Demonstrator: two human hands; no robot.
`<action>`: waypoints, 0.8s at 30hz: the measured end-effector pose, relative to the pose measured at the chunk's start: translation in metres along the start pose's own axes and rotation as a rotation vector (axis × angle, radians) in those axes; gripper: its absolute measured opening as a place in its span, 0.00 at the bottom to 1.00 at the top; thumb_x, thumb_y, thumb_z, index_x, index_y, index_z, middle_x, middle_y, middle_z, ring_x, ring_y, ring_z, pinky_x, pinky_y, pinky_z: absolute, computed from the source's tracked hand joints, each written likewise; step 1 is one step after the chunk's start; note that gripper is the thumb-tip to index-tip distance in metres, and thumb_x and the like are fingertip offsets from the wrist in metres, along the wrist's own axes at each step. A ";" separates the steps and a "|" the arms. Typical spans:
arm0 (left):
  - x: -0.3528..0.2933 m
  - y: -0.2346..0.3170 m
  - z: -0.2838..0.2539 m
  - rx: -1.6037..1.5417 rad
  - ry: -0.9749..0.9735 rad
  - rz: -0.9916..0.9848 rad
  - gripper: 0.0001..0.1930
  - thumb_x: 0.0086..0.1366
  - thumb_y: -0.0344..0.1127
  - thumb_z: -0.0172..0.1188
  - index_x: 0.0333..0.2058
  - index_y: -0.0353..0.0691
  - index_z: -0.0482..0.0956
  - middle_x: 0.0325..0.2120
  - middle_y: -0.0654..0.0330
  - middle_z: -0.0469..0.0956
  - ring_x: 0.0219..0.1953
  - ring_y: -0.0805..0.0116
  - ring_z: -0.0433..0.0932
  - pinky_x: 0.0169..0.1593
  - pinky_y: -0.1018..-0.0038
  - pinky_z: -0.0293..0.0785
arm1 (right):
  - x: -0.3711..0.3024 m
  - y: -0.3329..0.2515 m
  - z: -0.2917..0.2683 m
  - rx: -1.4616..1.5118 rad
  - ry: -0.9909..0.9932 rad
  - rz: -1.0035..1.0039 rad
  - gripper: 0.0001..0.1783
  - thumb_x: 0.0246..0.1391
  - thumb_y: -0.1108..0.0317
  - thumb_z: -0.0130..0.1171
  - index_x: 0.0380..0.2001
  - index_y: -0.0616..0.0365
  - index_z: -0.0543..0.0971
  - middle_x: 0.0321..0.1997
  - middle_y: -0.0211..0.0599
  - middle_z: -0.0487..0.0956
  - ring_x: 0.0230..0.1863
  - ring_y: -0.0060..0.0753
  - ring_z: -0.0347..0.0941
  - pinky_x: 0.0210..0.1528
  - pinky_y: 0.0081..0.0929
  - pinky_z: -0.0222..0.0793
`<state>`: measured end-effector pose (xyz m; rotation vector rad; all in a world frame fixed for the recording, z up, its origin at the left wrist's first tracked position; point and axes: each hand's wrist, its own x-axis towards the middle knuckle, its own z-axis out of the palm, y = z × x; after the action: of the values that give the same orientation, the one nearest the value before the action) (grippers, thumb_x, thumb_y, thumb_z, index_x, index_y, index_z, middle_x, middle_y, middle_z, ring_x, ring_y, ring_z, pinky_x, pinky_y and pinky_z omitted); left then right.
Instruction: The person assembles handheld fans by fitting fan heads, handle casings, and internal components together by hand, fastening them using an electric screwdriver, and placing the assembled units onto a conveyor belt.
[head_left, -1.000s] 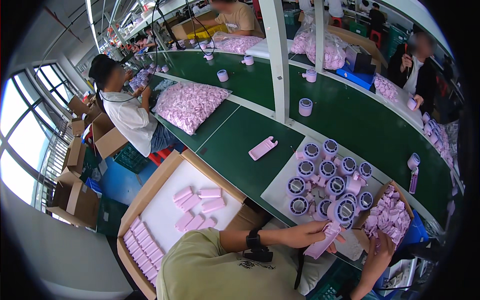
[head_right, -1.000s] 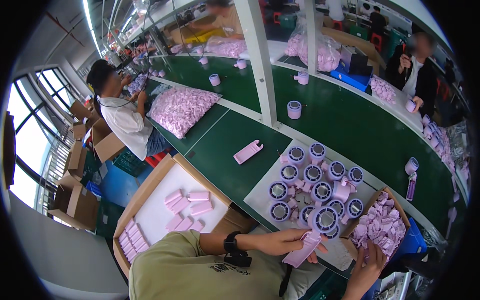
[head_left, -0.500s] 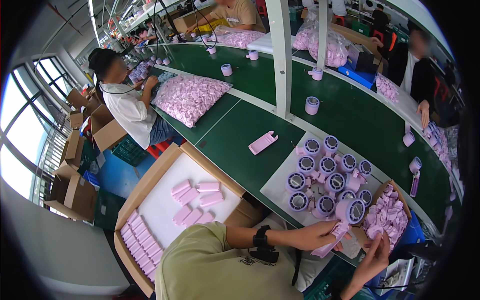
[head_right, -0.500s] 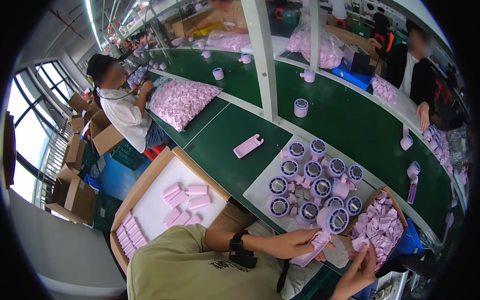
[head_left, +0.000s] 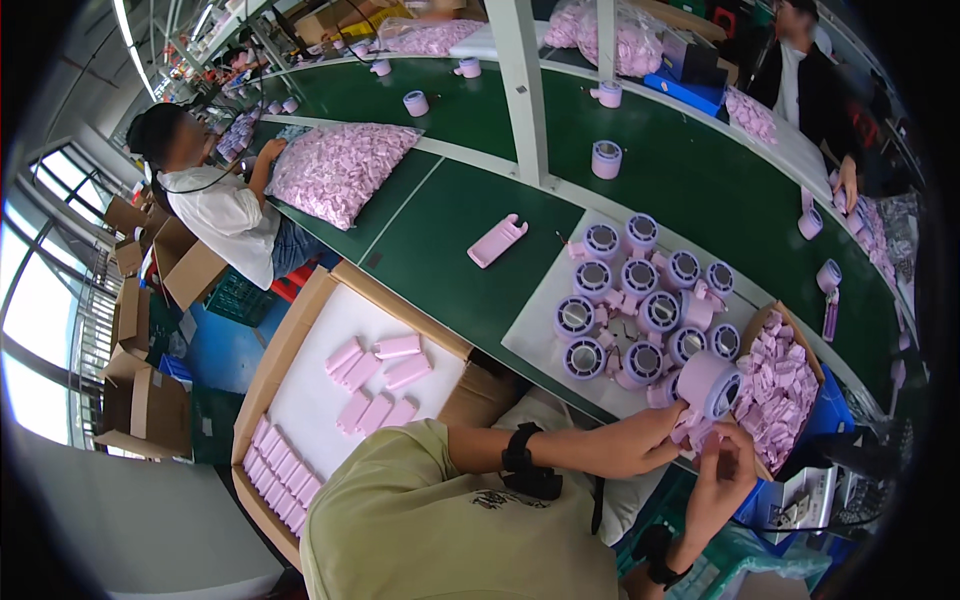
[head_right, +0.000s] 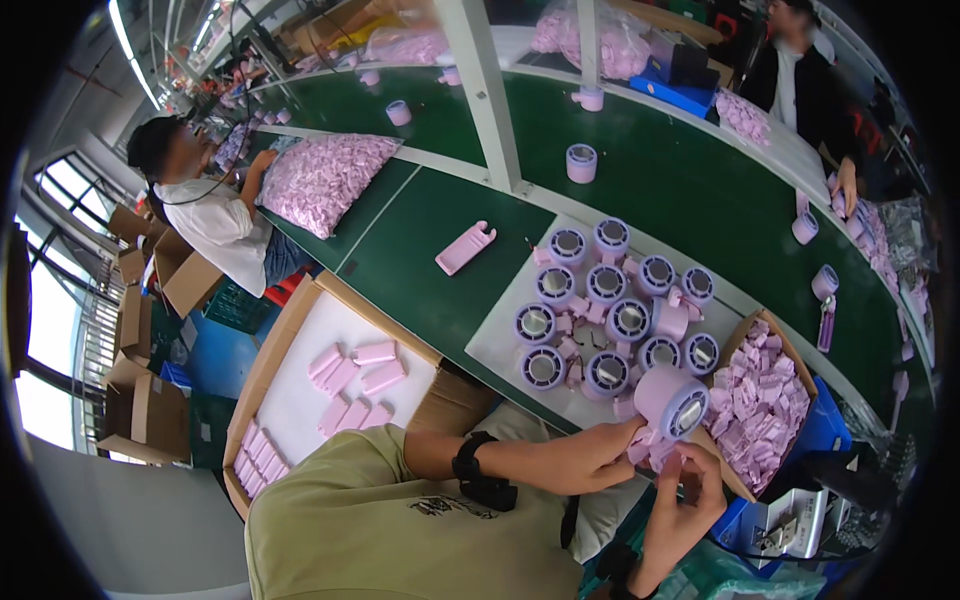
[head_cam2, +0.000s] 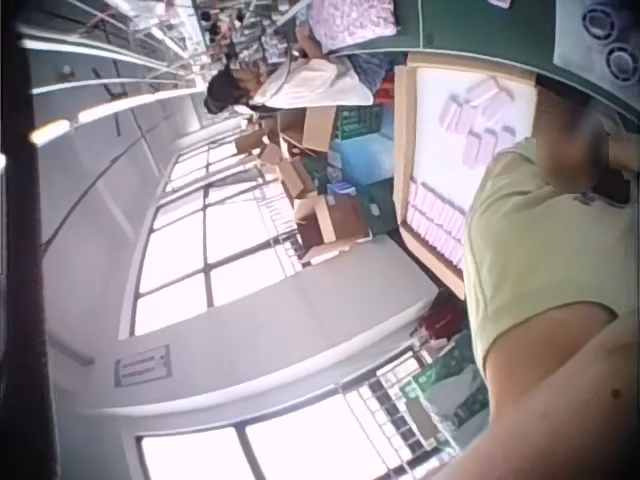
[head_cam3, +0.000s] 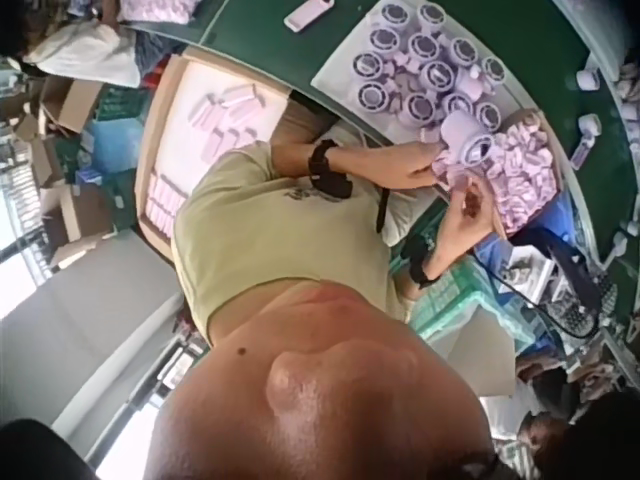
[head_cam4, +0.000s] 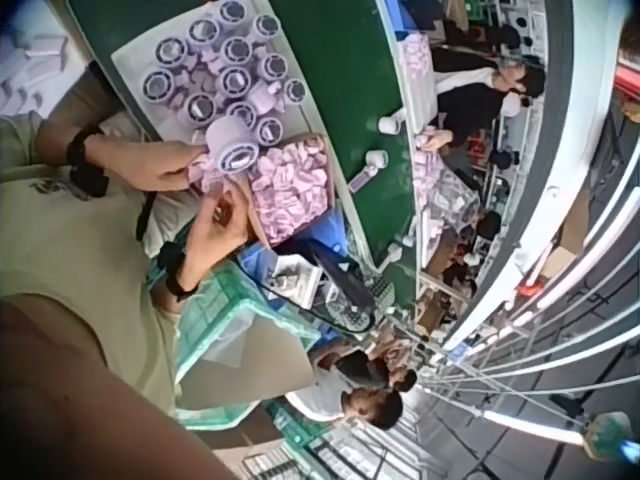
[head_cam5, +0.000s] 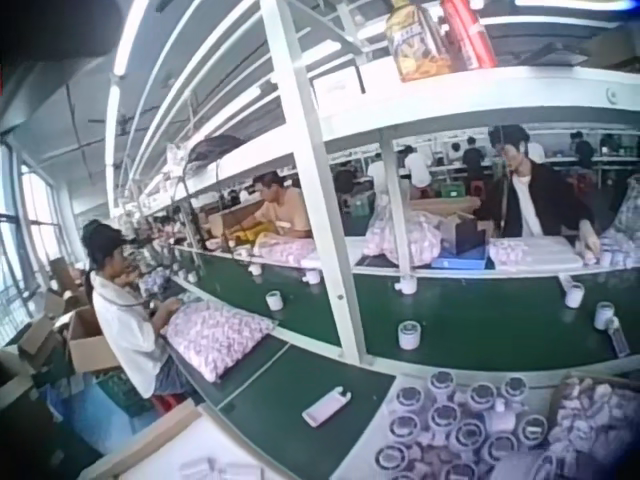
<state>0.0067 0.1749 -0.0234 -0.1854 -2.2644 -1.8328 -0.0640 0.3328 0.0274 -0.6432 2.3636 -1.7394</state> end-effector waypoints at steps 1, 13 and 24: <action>0.002 -0.005 0.001 0.040 0.049 0.099 0.28 0.63 0.29 0.54 0.57 0.27 0.54 0.24 0.48 0.71 0.22 0.60 0.72 0.26 0.65 0.65 | -0.001 -0.002 0.000 0.099 -0.033 0.098 0.13 0.59 0.73 0.57 0.47 0.64 0.77 0.28 0.33 0.79 0.26 0.20 0.72 0.30 0.18 0.66; 0.007 0.015 -0.025 -0.278 -0.136 -0.181 0.22 0.63 0.28 0.46 0.57 0.33 0.61 0.33 0.60 0.72 0.32 0.75 0.69 0.37 0.75 0.67 | -0.002 -0.003 0.016 0.132 -0.076 0.098 0.18 0.51 0.79 0.64 0.47 0.63 0.79 0.37 0.35 0.80 0.38 0.23 0.75 0.38 0.21 0.71; -0.003 0.018 -0.027 -0.465 -0.151 -0.325 0.15 0.67 0.29 0.48 0.50 0.31 0.70 0.36 0.63 0.73 0.35 0.80 0.67 0.37 0.79 0.66 | -0.008 -0.001 0.018 -0.278 0.065 -0.477 0.17 0.44 0.78 0.69 0.40 0.58 0.82 0.42 0.41 0.79 0.40 0.31 0.76 0.37 0.23 0.72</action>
<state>0.0165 0.1525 -0.0014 -0.0293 -2.0112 -2.5812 -0.0498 0.3206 0.0215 -1.3025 2.6857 -1.6091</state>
